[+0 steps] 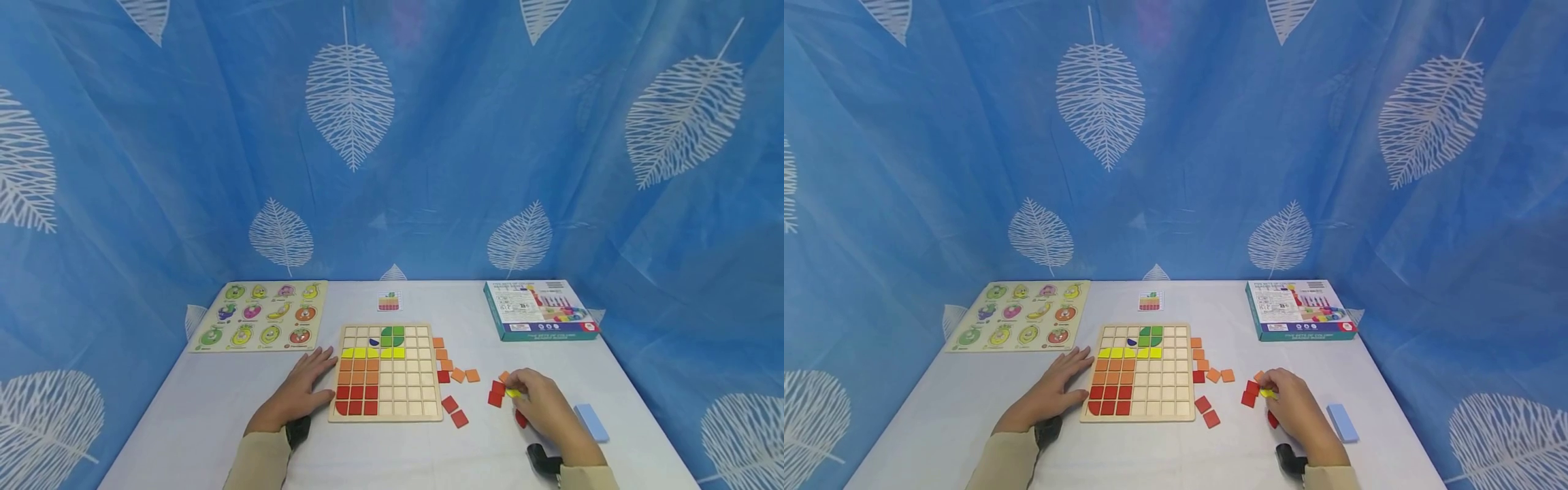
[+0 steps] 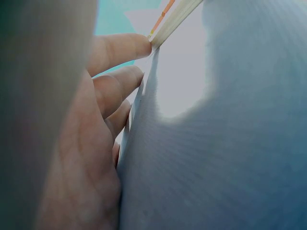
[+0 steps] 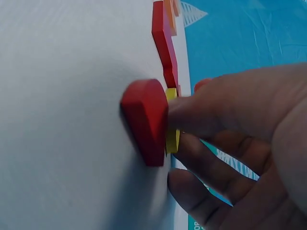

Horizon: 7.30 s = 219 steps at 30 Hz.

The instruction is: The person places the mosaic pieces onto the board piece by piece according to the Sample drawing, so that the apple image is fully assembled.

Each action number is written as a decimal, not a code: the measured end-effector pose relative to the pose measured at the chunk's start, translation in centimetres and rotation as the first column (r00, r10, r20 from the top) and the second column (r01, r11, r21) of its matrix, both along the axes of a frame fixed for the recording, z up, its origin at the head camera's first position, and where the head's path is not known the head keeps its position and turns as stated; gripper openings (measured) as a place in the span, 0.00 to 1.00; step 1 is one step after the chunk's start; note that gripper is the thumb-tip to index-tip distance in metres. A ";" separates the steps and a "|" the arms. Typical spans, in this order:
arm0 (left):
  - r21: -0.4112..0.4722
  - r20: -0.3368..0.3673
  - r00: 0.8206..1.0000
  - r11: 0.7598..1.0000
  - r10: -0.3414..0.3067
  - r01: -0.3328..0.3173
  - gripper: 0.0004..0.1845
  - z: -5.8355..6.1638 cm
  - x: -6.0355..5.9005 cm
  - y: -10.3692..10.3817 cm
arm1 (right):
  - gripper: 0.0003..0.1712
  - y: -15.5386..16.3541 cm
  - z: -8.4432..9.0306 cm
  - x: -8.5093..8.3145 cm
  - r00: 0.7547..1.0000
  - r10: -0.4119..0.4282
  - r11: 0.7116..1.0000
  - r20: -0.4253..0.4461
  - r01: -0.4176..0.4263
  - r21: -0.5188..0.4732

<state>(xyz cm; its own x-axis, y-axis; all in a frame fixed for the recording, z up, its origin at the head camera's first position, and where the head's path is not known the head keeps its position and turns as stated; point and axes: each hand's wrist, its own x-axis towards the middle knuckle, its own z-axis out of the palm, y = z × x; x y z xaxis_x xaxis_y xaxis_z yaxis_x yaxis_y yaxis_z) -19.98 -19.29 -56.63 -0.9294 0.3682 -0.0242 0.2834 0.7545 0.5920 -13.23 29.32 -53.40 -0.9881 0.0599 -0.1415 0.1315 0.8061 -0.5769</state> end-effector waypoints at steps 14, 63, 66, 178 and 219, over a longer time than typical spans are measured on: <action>-0.001 -0.001 1.000 1.000 0.008 -0.008 0.39 0.2 0.2 0.0 | 0.18 0.1 -0.6 -0.2 0.997 -0.060 0.991 -0.050 0.065 0.116; -0.018 -0.009 1.000 1.000 0.015 -0.015 0.39 0.1 0.0 0.2 | 0.13 -12.2 1.0 -9.5 0.881 0.432 0.884 -0.196 -0.456 -0.104; -0.014 -0.005 1.000 1.000 0.007 -0.007 0.39 0.0 0.0 0.2 | 0.13 -13.1 0.7 -10.4 0.862 0.471 0.868 -0.189 -0.490 -0.072; -0.004 -0.019 1.000 1.000 -0.015 0.015 0.38 0.0 0.0 -0.1 | 0.04 -12.0 0.8 -5.8 0.811 0.479 0.852 -0.336 -0.522 -0.047; -0.007 -0.016 1.000 1.000 -0.009 0.009 0.39 -0.2 0.1 -0.1 | 0.07 -13.0 0.3 -7.7 0.884 0.304 0.920 -0.354 -0.369 -0.132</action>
